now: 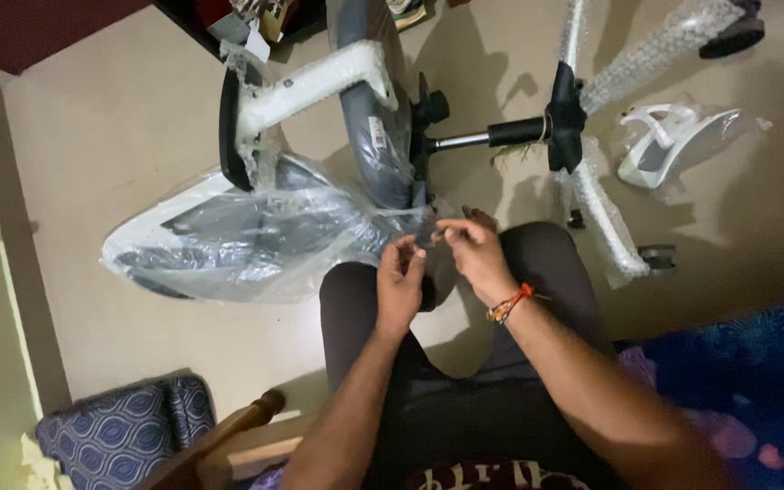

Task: The person assembles an office chair by attaching the seat to the base using an Allen key. They insert and tighten multiple screws at the junction between the seat and the central column, then remove protective bubble wrap from the base.

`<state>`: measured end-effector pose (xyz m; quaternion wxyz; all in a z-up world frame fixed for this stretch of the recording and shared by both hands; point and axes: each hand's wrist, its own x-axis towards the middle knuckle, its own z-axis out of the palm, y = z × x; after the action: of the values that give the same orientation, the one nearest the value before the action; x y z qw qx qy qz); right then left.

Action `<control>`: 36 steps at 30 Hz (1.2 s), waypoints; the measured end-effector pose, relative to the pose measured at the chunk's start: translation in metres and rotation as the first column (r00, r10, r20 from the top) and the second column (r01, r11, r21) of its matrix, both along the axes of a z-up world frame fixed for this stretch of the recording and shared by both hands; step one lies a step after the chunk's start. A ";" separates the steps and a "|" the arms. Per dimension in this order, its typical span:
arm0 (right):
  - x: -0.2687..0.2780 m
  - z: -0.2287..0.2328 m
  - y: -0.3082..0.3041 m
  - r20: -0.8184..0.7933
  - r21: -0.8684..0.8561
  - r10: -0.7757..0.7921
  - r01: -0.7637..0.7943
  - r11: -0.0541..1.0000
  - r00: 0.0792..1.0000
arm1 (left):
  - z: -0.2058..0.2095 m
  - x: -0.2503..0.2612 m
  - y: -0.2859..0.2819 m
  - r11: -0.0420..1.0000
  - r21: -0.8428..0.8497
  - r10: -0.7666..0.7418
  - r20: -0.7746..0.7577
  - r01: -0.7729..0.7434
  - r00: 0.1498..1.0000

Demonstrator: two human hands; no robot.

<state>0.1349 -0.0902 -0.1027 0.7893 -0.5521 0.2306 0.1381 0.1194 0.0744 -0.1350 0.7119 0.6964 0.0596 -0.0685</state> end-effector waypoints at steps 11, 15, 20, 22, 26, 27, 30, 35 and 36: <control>-0.019 0.023 -0.049 0.178 0.146 -0.152 0.126 0.981 0.972 | 0.037 -0.019 0.055 0.998 -0.018 0.065 0.065 -0.064 0.996; -0.032 0.019 -0.033 0.144 0.127 -0.133 0.115 0.985 0.981 | 0.046 -0.026 0.051 0.999 0.017 0.050 0.091 -0.051 0.995; -0.033 -0.007 -0.005 0.380 -0.134 0.002 0.053 0.990 0.925 | 0.056 -0.033 0.045 0.983 0.182 -0.014 0.103 -0.004 0.995; -0.027 -0.019 0.004 0.401 -0.057 -0.025 0.053 0.997 0.916 | 0.057 -0.029 0.041 0.979 0.203 -0.044 0.096 0.023 0.994; -0.014 -0.033 0.006 0.463 -0.094 -0.064 0.120 0.988 0.884 | 0.049 -0.019 0.031 0.977 0.207 -0.064 0.084 0.046 0.994; -0.011 -0.033 0.005 0.458 -0.118 -0.063 0.130 0.984 0.887 | 0.046 -0.017 0.028 0.984 0.173 -0.059 0.079 0.045 0.995; -0.004 -0.029 0.000 0.411 -0.210 -0.037 0.135 0.968 0.911 | 0.037 -0.003 0.020 0.991 0.124 -0.050 0.071 0.040 0.996; 0.013 -0.016 -0.007 0.343 -0.312 0.007 0.107 0.944 0.939 | 0.028 0.021 0.009 0.983 0.174 -0.067 0.074 0.053 0.995; 0.018 -0.014 -0.009 0.303 -0.342 0.020 0.089 0.935 0.953 | 0.027 0.026 0.006 0.988 0.145 -0.062 0.084 0.049 0.995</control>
<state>0.1528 -0.0991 -0.1167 0.7060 -0.6946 0.1381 -0.0050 0.1455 0.0807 -0.1082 0.6601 0.7491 0.0132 -0.0531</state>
